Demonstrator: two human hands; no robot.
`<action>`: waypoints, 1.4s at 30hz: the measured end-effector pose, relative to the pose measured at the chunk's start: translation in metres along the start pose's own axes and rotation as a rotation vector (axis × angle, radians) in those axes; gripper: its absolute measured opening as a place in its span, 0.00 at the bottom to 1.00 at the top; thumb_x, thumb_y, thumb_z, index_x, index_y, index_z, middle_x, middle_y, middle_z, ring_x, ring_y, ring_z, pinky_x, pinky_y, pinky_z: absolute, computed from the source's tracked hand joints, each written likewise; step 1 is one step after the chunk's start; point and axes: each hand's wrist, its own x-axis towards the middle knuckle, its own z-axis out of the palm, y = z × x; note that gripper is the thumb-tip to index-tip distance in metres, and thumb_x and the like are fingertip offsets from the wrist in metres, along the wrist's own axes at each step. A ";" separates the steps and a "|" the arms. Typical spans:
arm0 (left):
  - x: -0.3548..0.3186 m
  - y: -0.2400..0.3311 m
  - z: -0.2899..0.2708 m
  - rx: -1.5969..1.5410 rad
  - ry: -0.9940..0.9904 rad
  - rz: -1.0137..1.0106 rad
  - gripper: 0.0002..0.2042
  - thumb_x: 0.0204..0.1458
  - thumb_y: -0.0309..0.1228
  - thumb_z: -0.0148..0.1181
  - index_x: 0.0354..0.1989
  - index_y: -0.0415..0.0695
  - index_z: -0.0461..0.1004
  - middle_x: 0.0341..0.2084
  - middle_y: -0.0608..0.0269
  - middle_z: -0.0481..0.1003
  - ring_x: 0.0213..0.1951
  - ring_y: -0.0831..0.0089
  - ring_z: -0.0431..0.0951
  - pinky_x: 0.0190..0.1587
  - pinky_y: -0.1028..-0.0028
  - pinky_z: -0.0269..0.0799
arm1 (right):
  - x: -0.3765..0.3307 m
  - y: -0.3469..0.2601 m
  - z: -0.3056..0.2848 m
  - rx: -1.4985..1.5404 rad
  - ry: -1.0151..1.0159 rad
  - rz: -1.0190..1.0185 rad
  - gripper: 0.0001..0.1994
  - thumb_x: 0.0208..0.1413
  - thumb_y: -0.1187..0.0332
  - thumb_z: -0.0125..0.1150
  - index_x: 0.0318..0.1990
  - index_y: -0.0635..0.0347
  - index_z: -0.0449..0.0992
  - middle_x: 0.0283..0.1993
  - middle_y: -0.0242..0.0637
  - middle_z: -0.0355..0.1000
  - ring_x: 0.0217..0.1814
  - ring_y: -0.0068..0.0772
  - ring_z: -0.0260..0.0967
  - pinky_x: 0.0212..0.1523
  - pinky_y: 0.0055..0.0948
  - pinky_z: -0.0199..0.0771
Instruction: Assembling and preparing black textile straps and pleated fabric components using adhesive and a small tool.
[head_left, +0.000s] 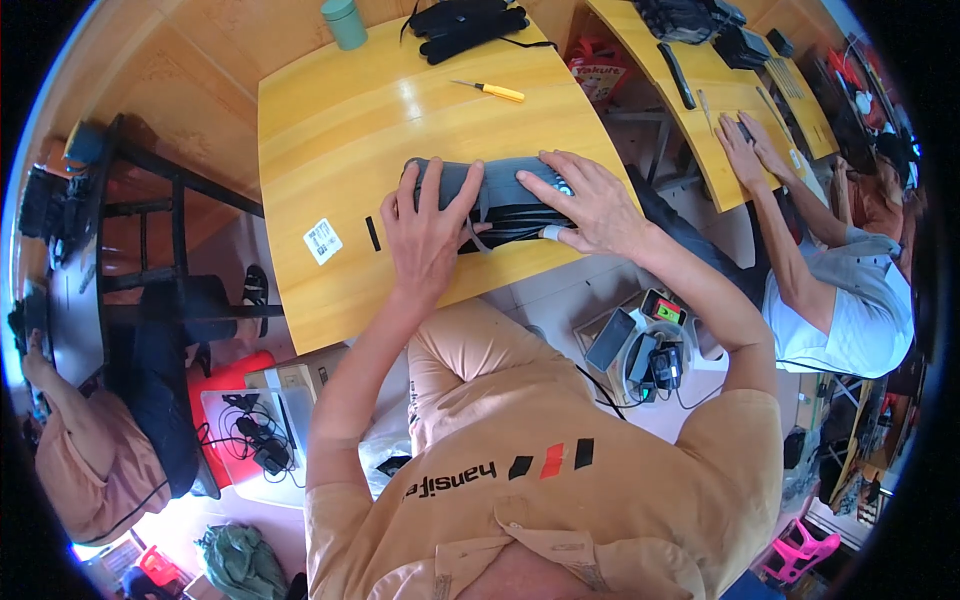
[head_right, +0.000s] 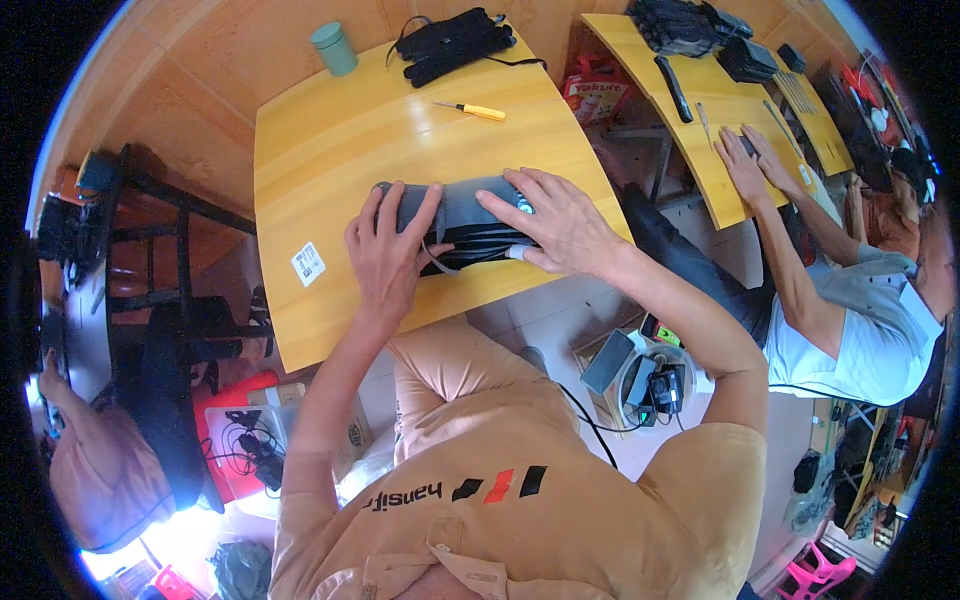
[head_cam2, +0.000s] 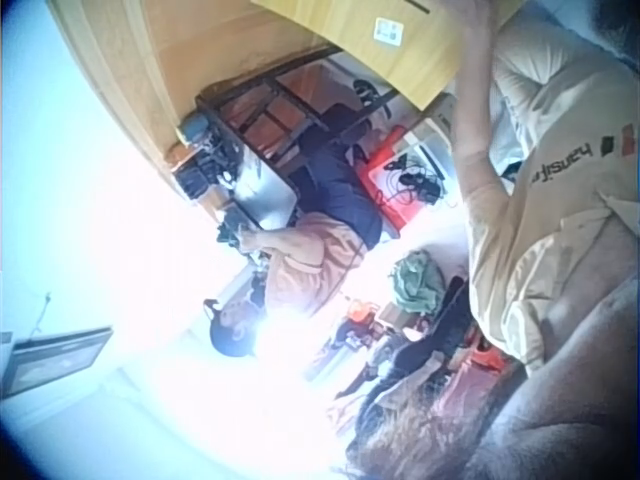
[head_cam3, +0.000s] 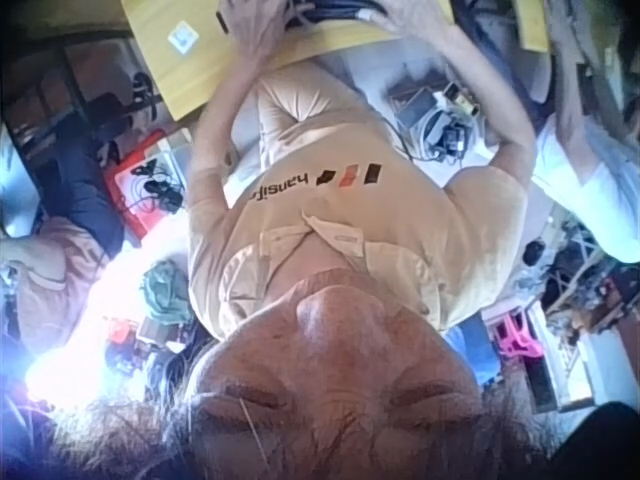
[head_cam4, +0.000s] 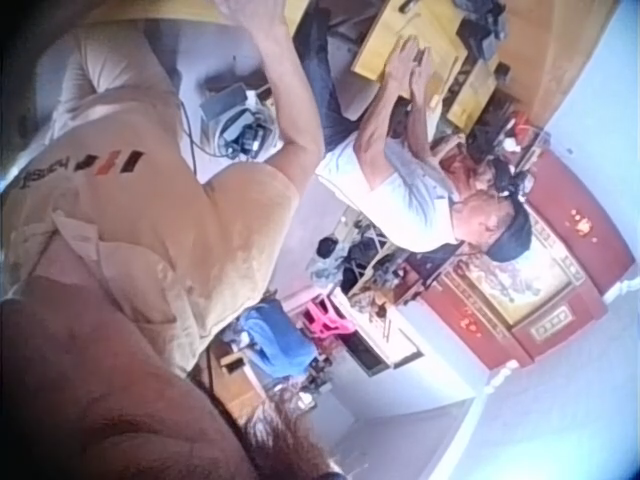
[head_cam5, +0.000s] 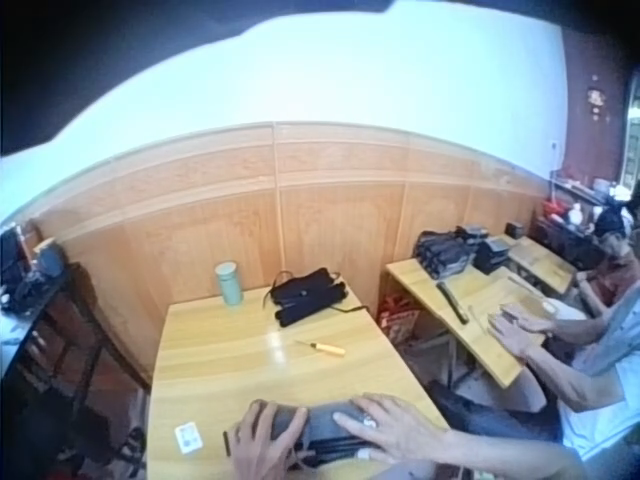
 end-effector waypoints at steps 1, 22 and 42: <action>-0.001 -0.002 0.002 0.002 0.001 -0.002 0.36 0.28 0.43 0.67 0.54 0.66 0.67 0.52 0.66 0.64 0.52 0.60 0.63 0.47 0.61 0.58 | 0.000 0.001 0.001 -0.021 -0.004 -0.004 0.40 0.36 0.59 0.66 0.62 0.43 0.56 0.55 0.47 0.59 0.54 0.48 0.59 0.55 0.41 0.61; -0.013 -0.012 0.015 0.170 0.012 0.257 0.31 0.40 0.38 0.60 0.57 0.50 0.60 0.51 0.57 0.64 0.55 0.62 0.62 0.58 0.53 0.51 | 0.000 -0.007 -0.005 -0.053 -0.053 0.007 0.38 0.37 0.57 0.62 0.60 0.47 0.59 0.55 0.47 0.58 0.60 0.50 0.55 0.59 0.44 0.56; -0.015 -0.010 0.009 0.215 -0.066 0.234 0.28 0.44 0.38 0.53 0.57 0.50 0.60 0.53 0.56 0.61 0.56 0.62 0.60 0.58 0.54 0.50 | 0.041 -0.088 0.021 0.282 0.346 0.307 0.13 0.30 0.72 0.67 0.29 0.56 0.74 0.26 0.30 0.61 0.35 0.33 0.59 0.41 0.35 0.54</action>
